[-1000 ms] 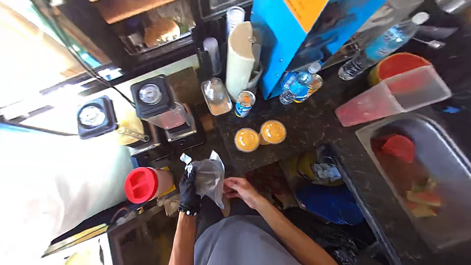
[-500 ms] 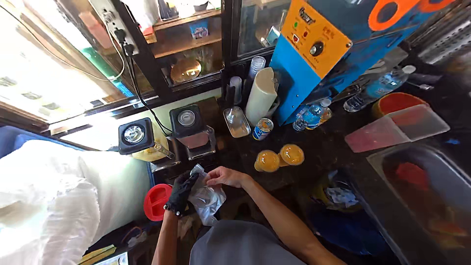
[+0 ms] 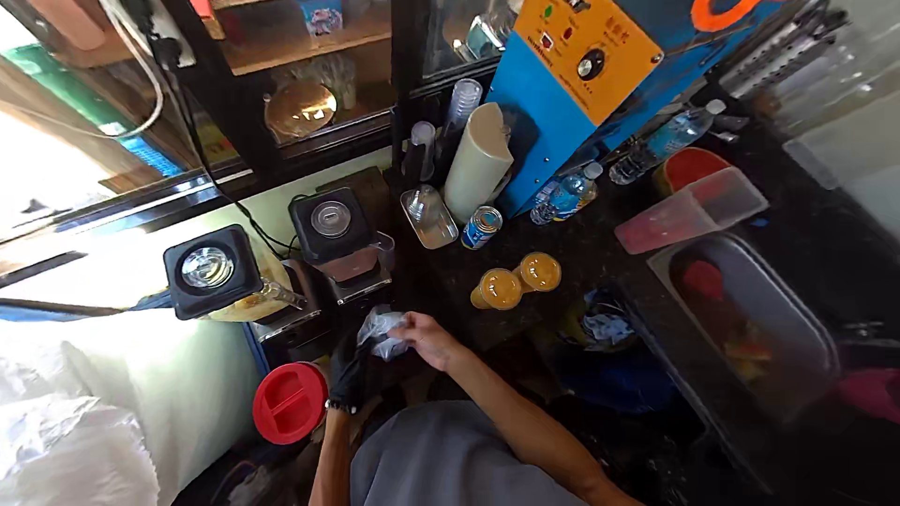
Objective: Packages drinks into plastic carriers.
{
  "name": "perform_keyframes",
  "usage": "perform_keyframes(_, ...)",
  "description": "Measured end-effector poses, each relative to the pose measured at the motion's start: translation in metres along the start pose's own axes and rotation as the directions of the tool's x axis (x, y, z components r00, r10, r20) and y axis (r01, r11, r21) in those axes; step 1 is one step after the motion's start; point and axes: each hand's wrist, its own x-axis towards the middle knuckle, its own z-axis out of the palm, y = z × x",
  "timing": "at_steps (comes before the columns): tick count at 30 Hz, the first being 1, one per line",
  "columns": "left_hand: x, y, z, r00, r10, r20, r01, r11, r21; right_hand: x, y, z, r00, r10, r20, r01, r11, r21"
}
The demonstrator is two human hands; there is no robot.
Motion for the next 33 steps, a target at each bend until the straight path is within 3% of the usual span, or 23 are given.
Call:
perform_keyframes(2, -0.003, -0.017, -0.019, 0.999, -0.033, -0.012, 0.035, 0.867, 0.497, -0.014, -0.021, -0.029, 0.995, 0.101, 0.027, -0.104, 0.958, 0.268)
perform_keyframes(4, -0.004, -0.021, -0.027, 0.99, -0.137, -0.021, 0.115, 0.727, 0.677, -0.022, -0.025, -0.045, 0.995, 0.068, 0.072, -0.083, 0.97, 0.226)
perform_keyframes(5, -0.004, -0.017, -0.029, 0.987, -0.16, 0.021, 0.103, 0.726, 0.68, -0.024, -0.024, -0.044, 0.997, 0.024, 0.071, -0.034, 0.989, 0.147)
perform_keyframes(6, -0.005, -0.011, -0.031, 0.987, -0.132, 0.09, 0.05, 0.79, 0.61, -0.026, -0.023, -0.041, 0.997, -0.031, 0.067, 0.028, 0.999, 0.047)
perform_keyframes(8, -0.004, 0.014, -0.031, 0.973, 0.08, 0.217, -0.118, 0.979, 0.168, -0.028, -0.027, -0.034, 0.983, -0.152, 0.1, 0.165, 0.977, -0.134)
perform_keyframes(9, -0.001, 0.029, -0.028, 0.946, 0.208, 0.25, -0.205, 0.978, -0.037, -0.03, -0.031, -0.032, 0.968, -0.193, 0.162, 0.221, 0.959, -0.177)
perform_keyframes(10, 0.004, 0.045, -0.023, 0.905, 0.313, 0.288, -0.288, 0.949, -0.126, -0.033, -0.035, -0.029, 0.945, -0.227, 0.237, 0.275, 0.942, -0.191)
perform_keyframes(13, 0.032, 0.071, 0.002, 0.743, 0.425, 0.517, -0.47, 0.881, -0.05, -0.044, -0.042, -0.026, 0.832, -0.353, 0.427, 0.461, 0.869, -0.18)
perform_keyframes(15, 0.042, 0.076, 0.018, 0.644, 0.423, 0.638, -0.465, 0.878, -0.113, -0.061, -0.046, -0.037, 0.829, -0.417, 0.373, 0.549, 0.732, -0.403)
perform_keyframes(16, 0.039, 0.078, 0.021, 0.621, 0.436, 0.652, -0.389, 0.893, -0.226, -0.074, -0.05, -0.045, 0.871, -0.419, 0.256, 0.481, 0.62, -0.62)
perform_keyframes(17, 0.031, 0.08, 0.019, 0.601, 0.465, 0.65, -0.29, 0.885, -0.366, -0.085, -0.05, -0.053, 0.907, -0.413, 0.088, 0.317, 0.529, -0.787)
perform_keyframes(19, 0.01, 0.075, 0.015, 0.529, 0.529, 0.663, -0.168, 0.832, -0.529, -0.096, -0.031, -0.073, 0.902, -0.373, -0.217, 0.029, 0.553, -0.833)
perform_keyframes(20, 0.001, 0.071, 0.014, 0.496, 0.537, 0.683, -0.217, 0.838, -0.501, -0.098, -0.018, -0.082, 0.901, -0.305, -0.309, -0.057, 0.623, -0.78)
perform_keyframes(21, -0.009, 0.075, 0.012, 0.518, 0.477, 0.71, -0.332, 0.877, -0.347, -0.101, -0.007, -0.09, 0.908, -0.205, -0.366, -0.109, 0.727, -0.678)
perform_keyframes(22, -0.02, 0.098, 0.016, 0.57, 0.312, 0.76, -0.435, 0.899, -0.044, -0.104, 0.003, -0.096, 0.92, -0.104, -0.379, -0.118, 0.846, -0.519)
perform_keyframes(23, -0.025, 0.126, 0.03, 0.605, 0.112, 0.788, -0.499, 0.825, 0.267, -0.109, 0.011, -0.099, 0.937, -0.03, -0.349, -0.091, 0.94, -0.328)
perform_keyframes(25, -0.022, 0.145, 0.065, 0.685, -0.154, 0.712, -0.5, 0.611, 0.614, -0.121, 0.025, -0.106, 0.962, -0.079, -0.262, 0.046, 0.991, -0.128)
perform_keyframes(26, -0.02, 0.145, 0.079, 0.715, -0.19, 0.673, -0.484, 0.561, 0.672, -0.123, 0.03, -0.11, 0.956, -0.172, -0.238, 0.128, 0.973, -0.191)
perform_keyframes(27, -0.02, 0.146, 0.091, 0.739, -0.201, 0.644, -0.467, 0.536, 0.703, -0.124, 0.032, -0.114, 0.938, -0.25, -0.24, 0.151, 0.918, -0.368)
perform_keyframes(29, -0.028, 0.151, 0.11, 0.785, -0.227, 0.576, -0.418, 0.492, 0.764, -0.126, 0.027, -0.115, 0.921, -0.208, -0.33, -0.113, 0.667, -0.736)
perform_keyframes(31, -0.04, 0.152, 0.124, 0.813, -0.234, 0.533, -0.392, 0.457, 0.799, -0.118, 0.021, -0.116, 0.878, -0.1, -0.469, -0.377, 0.46, -0.804)
perform_keyframes(33, -0.063, 0.138, 0.122, 0.781, -0.247, 0.573, -0.429, 0.454, 0.781, -0.109, 0.014, -0.121, 0.846, -0.012, -0.533, -0.492, 0.369, -0.789)
